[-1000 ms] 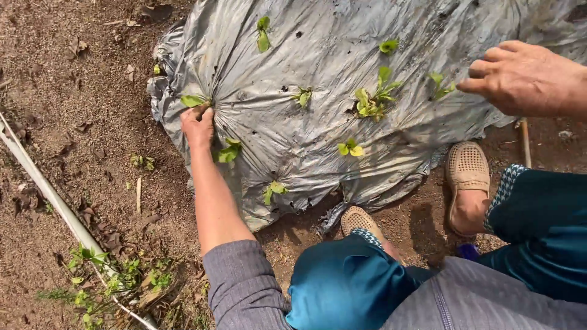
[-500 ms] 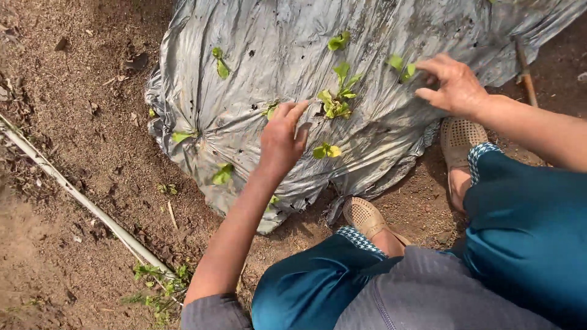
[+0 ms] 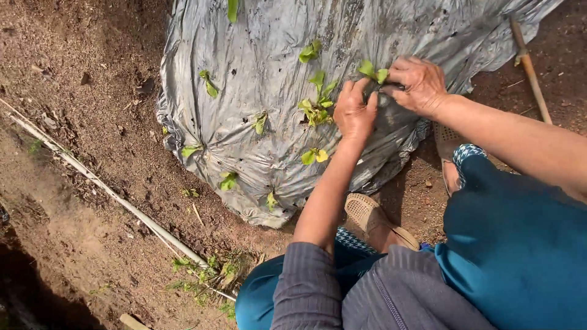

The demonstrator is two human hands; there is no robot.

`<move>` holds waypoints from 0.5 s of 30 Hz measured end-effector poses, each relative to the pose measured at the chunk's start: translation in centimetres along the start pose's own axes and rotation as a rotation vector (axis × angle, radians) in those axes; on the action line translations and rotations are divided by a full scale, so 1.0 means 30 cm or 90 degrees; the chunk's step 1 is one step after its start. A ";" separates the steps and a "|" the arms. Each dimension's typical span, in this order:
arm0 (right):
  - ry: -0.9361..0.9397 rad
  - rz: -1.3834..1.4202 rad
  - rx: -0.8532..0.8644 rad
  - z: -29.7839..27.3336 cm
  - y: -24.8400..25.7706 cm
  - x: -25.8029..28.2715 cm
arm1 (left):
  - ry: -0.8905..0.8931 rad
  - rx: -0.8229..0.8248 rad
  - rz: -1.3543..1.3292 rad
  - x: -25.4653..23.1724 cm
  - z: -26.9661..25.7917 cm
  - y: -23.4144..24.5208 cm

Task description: Planting small green seedlings into a garden bed covered with plastic mulch using a wooden stick to create holes.

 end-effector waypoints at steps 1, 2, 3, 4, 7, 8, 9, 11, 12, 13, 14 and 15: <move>0.001 0.003 -0.003 0.012 0.005 0.000 | -0.001 -0.001 0.004 -0.012 0.009 0.004; 0.017 0.010 -0.029 0.008 0.006 0.007 | -0.004 -0.016 0.012 -0.021 0.004 0.009; 0.033 0.016 -0.055 0.003 0.007 0.014 | -0.006 -0.032 0.020 -0.029 -0.001 0.014; 0.026 0.018 -0.059 0.000 0.003 0.008 | -0.011 -0.027 0.023 -0.032 -0.002 0.010; 0.022 -0.040 -0.037 0.005 -0.014 -0.010 | -0.005 -0.038 0.032 -0.037 0.010 0.006; 0.032 -0.062 -0.050 0.002 -0.019 -0.010 | -0.003 -0.042 0.032 -0.040 0.010 0.009; 0.041 -0.084 -0.063 -0.002 -0.025 -0.007 | -0.001 -0.046 0.031 -0.043 0.008 0.014; 0.030 -0.081 -0.060 -0.011 -0.023 0.015 | -0.001 -0.033 0.040 -0.034 -0.005 0.009; 0.023 -0.087 -0.063 0.012 -0.011 0.016 | -0.007 -0.029 0.043 -0.035 0.018 0.008; 0.034 -0.090 -0.073 0.013 -0.003 0.020 | -0.011 -0.043 0.045 -0.051 0.023 0.034; 0.008 -0.068 -0.069 0.009 0.000 0.019 | 0.007 -0.039 0.043 -0.062 0.021 0.054; -0.017 -0.046 -0.065 0.004 0.001 0.017 | 0.026 -0.036 0.041 -0.074 0.019 0.073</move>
Point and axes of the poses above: each hand's wrist, its own z-axis towards the middle knuckle, its own y-axis out of the back of the hand, x = y × z, the point moved 2 cm from there along z, towards the middle knuckle, and after that the axes turned 15 degrees about z, right-handed, at the moved point
